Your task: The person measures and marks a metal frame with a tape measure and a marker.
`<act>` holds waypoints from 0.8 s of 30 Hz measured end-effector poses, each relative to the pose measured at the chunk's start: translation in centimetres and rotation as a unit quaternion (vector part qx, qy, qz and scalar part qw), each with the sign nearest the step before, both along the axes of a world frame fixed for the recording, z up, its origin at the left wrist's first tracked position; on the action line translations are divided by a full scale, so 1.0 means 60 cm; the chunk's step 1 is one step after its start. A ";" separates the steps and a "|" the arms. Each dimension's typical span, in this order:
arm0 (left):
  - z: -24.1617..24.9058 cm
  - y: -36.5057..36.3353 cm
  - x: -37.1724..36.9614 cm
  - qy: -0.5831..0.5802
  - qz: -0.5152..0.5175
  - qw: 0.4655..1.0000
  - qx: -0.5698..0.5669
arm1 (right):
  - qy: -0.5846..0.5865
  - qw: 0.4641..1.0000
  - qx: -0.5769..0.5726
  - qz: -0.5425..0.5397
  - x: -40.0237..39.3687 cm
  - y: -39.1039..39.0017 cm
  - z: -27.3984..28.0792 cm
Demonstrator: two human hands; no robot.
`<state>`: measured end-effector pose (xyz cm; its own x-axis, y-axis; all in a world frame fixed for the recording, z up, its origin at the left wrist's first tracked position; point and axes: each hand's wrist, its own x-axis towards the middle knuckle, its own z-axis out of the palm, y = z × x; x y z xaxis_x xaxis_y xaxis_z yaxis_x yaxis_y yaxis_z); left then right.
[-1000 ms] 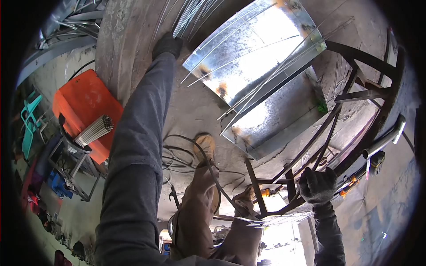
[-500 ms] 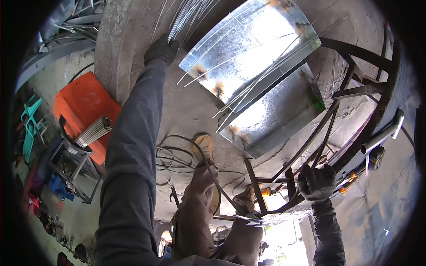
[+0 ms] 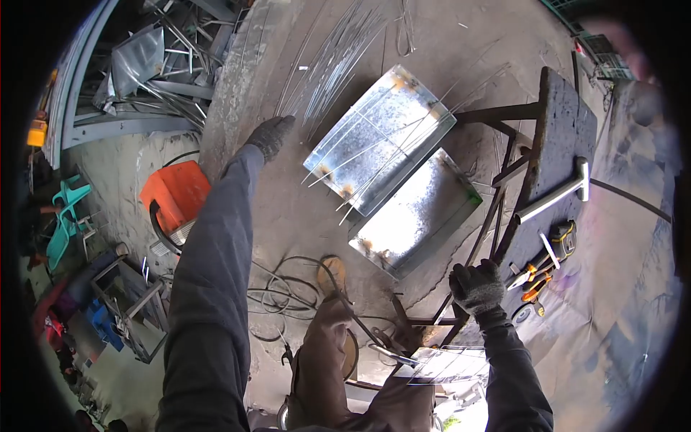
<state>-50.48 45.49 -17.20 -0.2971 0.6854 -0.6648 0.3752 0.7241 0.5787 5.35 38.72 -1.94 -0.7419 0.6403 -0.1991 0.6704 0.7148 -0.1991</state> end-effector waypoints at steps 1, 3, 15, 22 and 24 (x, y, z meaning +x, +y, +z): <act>0.018 -0.005 0.017 0.004 0.000 1.000 0.006 | 0.002 1.000 0.002 -0.001 0.003 -0.002 -0.001; 0.046 -0.026 0.044 0.032 0.017 0.999 0.033 | 0.016 1.000 0.008 -0.010 0.005 -0.007 -0.001; 0.347 -0.438 0.374 -0.600 0.484 0.632 0.079 | 0.105 0.994 0.022 -0.030 0.020 -0.020 -0.009; 0.497 -0.671 0.594 -0.486 0.479 0.731 0.018 | 0.444 0.673 -0.438 -0.398 -0.022 -0.168 0.181; 0.547 -0.699 0.648 -0.146 0.143 0.976 0.070 | 0.564 0.548 -0.486 -0.383 0.015 -0.251 0.218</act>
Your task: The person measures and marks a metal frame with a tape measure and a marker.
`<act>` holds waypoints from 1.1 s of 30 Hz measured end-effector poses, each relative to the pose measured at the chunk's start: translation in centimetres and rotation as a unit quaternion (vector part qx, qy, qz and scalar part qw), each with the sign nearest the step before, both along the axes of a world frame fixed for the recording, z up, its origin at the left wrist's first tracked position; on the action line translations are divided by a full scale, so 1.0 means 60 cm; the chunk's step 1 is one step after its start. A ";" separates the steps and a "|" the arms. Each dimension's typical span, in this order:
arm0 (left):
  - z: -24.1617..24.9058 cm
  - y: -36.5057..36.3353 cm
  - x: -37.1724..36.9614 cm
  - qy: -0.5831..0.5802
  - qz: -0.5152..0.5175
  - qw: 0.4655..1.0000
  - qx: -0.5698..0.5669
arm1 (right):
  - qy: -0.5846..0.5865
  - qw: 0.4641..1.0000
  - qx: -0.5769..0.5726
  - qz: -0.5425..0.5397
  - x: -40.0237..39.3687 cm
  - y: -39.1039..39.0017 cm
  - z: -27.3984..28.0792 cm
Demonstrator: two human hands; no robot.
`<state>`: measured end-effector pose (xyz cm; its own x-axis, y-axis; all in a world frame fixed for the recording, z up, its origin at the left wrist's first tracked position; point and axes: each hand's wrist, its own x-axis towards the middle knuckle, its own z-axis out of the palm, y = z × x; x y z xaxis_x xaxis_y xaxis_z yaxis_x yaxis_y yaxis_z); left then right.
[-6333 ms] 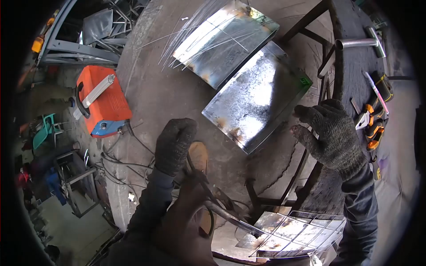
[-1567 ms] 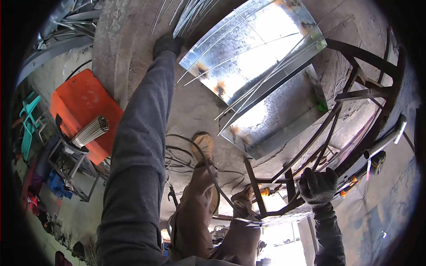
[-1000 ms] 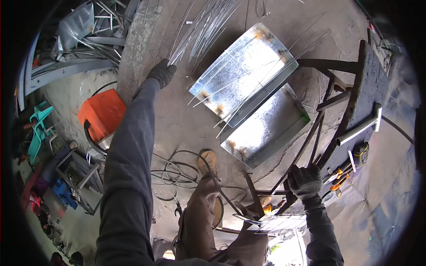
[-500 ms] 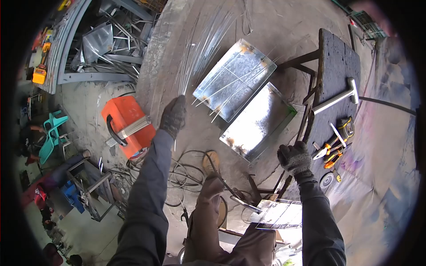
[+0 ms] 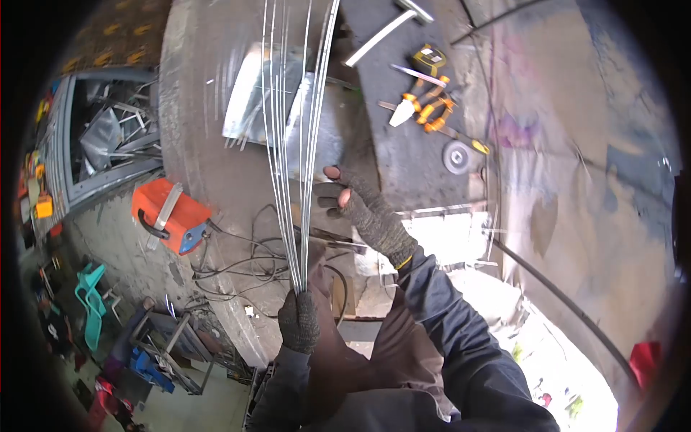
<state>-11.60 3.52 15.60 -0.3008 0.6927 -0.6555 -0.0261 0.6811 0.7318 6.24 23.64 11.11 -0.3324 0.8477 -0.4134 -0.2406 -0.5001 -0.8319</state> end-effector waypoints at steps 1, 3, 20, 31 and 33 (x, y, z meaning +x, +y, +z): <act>-0.001 -0.036 0.008 0.076 -0.102 0.992 0.004 | -0.041 0.999 -0.014 -0.014 0.033 -0.027 0.036; 0.028 -0.059 0.036 0.148 -0.250 0.955 0.063 | 0.034 0.991 -0.056 -0.117 0.090 -0.061 0.110; 0.053 -0.204 0.174 0.177 -0.691 0.689 0.130 | 0.242 0.816 -0.253 -0.461 0.474 -0.468 0.166; -0.043 -0.268 0.227 0.167 -0.743 0.648 0.000 | -0.012 0.912 -0.403 -0.071 0.665 -0.705 0.069; -0.076 -0.262 0.245 0.128 -0.714 0.672 -0.150 | 0.027 0.927 -0.369 -0.053 0.682 -0.721 0.015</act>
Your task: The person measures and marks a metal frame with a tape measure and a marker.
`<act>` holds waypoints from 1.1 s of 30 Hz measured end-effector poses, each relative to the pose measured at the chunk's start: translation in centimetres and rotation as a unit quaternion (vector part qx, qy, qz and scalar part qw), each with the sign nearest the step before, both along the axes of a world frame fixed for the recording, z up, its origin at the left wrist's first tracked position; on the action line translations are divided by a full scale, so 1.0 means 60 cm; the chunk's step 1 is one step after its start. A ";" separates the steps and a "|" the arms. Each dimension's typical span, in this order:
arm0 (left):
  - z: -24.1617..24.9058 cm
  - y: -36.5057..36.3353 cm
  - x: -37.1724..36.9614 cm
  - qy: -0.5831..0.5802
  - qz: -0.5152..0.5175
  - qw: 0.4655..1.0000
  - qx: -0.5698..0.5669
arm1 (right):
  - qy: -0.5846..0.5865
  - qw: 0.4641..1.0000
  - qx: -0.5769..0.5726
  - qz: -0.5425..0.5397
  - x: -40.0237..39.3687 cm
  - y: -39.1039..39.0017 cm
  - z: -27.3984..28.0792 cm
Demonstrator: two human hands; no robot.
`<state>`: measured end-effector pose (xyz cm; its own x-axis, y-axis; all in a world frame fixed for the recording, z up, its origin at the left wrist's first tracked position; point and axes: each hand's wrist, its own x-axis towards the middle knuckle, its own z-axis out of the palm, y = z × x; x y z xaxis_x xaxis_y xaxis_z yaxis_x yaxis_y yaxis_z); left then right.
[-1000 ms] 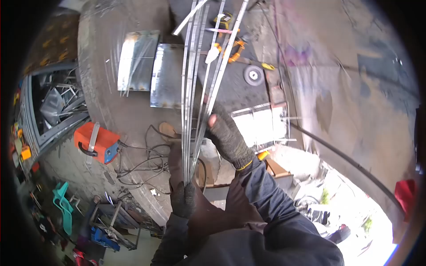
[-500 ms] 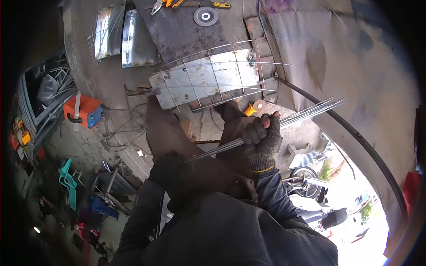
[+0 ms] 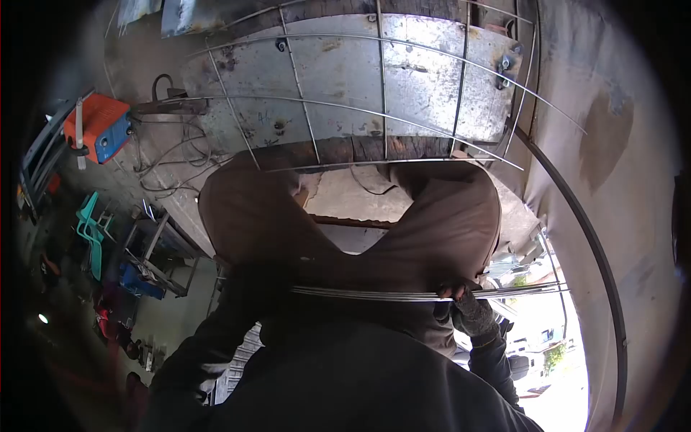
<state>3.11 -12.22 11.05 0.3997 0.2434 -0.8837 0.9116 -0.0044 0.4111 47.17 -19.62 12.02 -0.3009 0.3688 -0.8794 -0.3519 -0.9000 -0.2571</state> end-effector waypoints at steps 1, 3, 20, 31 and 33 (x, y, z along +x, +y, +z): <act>-0.011 -0.028 -0.001 -0.015 -0.002 0.998 0.057 | 0.005 0.999 0.049 0.008 0.008 -0.015 -0.026; -0.093 -0.054 -0.007 -0.032 -0.003 0.991 0.129 | 0.088 0.995 -0.042 -0.024 0.039 -0.030 -0.071; -0.125 -0.102 0.060 -0.037 0.089 0.900 0.424 | 0.154 0.974 0.092 -0.137 -0.012 -0.034 -0.200; -0.017 -0.122 -0.012 -0.065 0.014 0.838 0.542 | 0.061 0.964 0.085 -0.246 -0.153 -0.099 -0.129; -0.033 -0.134 -0.024 -0.051 0.023 0.876 0.480 | 0.082 0.964 0.007 -0.254 -0.175 -0.112 -0.139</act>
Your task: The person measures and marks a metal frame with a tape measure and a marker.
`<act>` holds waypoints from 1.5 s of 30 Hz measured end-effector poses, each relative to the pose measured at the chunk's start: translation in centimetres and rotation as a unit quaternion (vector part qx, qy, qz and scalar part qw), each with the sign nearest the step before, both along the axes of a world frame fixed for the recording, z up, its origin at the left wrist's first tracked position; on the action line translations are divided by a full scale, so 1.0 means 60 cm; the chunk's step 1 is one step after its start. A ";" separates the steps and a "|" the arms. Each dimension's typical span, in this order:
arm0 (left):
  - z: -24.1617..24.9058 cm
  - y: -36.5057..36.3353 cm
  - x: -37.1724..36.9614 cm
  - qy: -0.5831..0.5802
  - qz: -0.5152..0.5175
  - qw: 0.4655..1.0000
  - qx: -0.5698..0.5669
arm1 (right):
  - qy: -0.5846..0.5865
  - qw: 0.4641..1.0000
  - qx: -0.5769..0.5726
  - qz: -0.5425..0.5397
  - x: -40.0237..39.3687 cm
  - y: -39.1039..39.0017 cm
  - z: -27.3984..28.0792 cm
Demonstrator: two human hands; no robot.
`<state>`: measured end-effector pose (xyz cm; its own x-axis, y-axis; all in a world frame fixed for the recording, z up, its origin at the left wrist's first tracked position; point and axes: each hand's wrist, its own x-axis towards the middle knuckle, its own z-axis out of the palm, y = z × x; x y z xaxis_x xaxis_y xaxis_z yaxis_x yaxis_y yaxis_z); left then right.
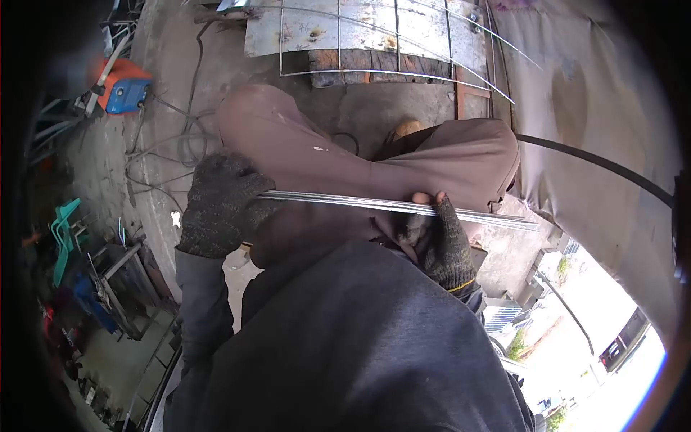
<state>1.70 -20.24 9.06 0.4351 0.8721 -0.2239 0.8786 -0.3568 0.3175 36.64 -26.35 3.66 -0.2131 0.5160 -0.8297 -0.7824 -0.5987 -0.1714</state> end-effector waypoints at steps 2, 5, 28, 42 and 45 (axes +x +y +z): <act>-0.021 -0.011 0.023 0.015 0.021 0.999 -0.019 | -0.082 0.995 -0.029 0.050 -0.016 -0.010 -0.008; -0.060 -0.028 0.039 0.024 0.029 0.999 -0.023 | -0.182 0.925 0.019 0.332 0.044 -0.004 0.047; -0.089 -0.078 0.155 -0.161 -0.043 0.985 0.050 | -0.591 0.471 0.411 0.510 0.053 0.095 0.035; -0.148 0.016 0.093 -0.226 -0.011 0.961 0.158 | -0.808 0.201 0.480 0.276 0.098 0.282 0.007; -0.160 0.028 0.089 -0.227 0.043 0.971 0.066 | -0.809 0.229 0.468 0.274 0.102 0.337 -0.044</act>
<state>7.05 -18.53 -0.52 0.3867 0.9179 0.0890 0.6876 -0.3512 0.6355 42.74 -6.14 1.02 -0.2620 0.8926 0.3669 0.9057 0.3587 -0.2260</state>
